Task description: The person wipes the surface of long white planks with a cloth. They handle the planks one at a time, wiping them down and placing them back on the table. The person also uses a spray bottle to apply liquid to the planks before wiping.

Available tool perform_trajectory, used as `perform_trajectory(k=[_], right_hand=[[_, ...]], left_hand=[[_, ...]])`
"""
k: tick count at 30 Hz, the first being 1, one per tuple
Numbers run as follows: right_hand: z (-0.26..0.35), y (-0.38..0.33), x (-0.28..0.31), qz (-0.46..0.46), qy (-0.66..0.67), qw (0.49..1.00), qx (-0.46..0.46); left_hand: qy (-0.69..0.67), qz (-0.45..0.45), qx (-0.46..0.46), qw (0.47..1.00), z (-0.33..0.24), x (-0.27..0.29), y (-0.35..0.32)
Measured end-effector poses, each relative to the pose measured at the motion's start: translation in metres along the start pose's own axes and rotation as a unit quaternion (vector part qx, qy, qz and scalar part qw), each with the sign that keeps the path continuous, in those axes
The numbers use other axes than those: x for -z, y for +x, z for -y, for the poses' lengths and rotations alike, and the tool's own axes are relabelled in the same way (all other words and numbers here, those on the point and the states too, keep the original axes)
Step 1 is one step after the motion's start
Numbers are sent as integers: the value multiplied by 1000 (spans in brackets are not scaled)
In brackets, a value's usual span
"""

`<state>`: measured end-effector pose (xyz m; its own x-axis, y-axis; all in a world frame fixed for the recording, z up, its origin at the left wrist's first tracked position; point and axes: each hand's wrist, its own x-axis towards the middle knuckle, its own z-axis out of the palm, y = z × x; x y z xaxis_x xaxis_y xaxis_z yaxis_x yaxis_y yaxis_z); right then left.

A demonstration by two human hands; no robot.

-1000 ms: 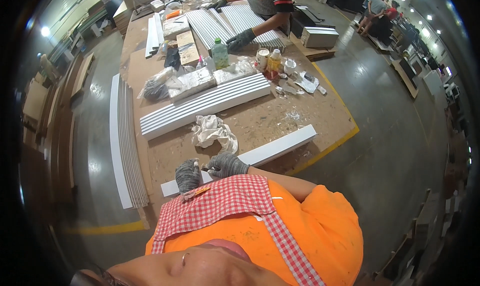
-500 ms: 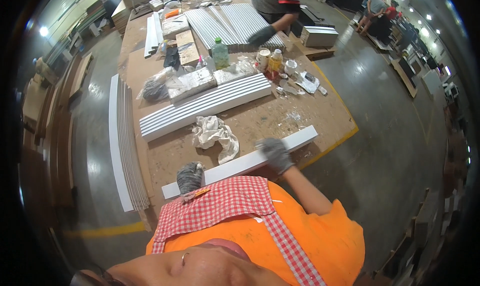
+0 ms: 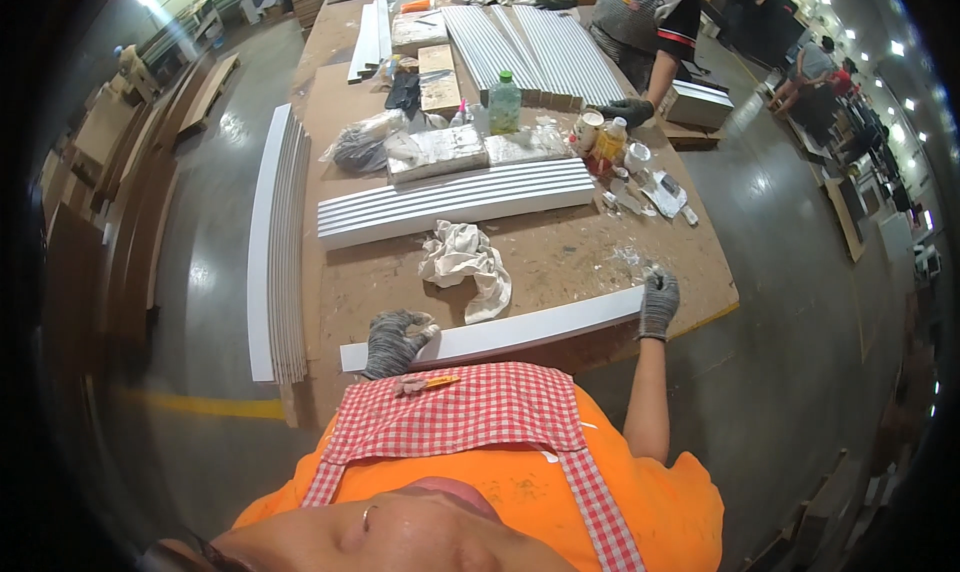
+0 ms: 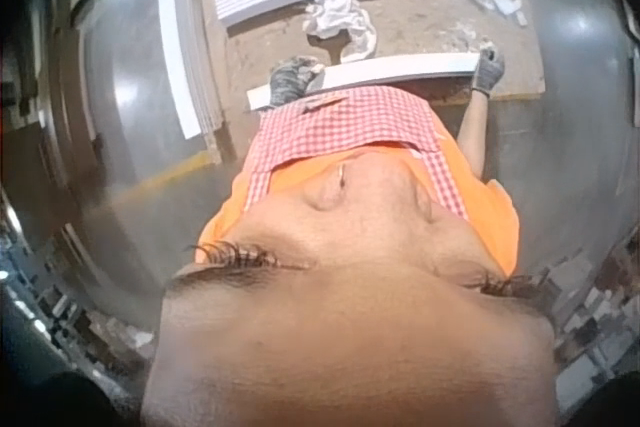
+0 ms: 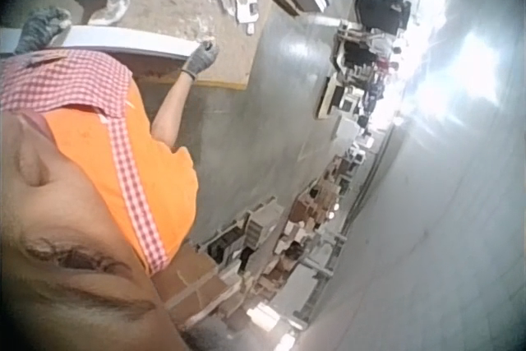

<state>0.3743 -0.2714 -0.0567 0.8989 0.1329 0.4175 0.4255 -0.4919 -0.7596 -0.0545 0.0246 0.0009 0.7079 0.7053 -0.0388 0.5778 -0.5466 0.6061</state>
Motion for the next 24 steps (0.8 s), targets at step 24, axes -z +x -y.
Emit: perform_trajectory(k=[24], right_hand=[[297, 36, -298, 239, 33, 892, 383]], left_hand=[[-55, -188, 88, 977, 58, 33, -22]])
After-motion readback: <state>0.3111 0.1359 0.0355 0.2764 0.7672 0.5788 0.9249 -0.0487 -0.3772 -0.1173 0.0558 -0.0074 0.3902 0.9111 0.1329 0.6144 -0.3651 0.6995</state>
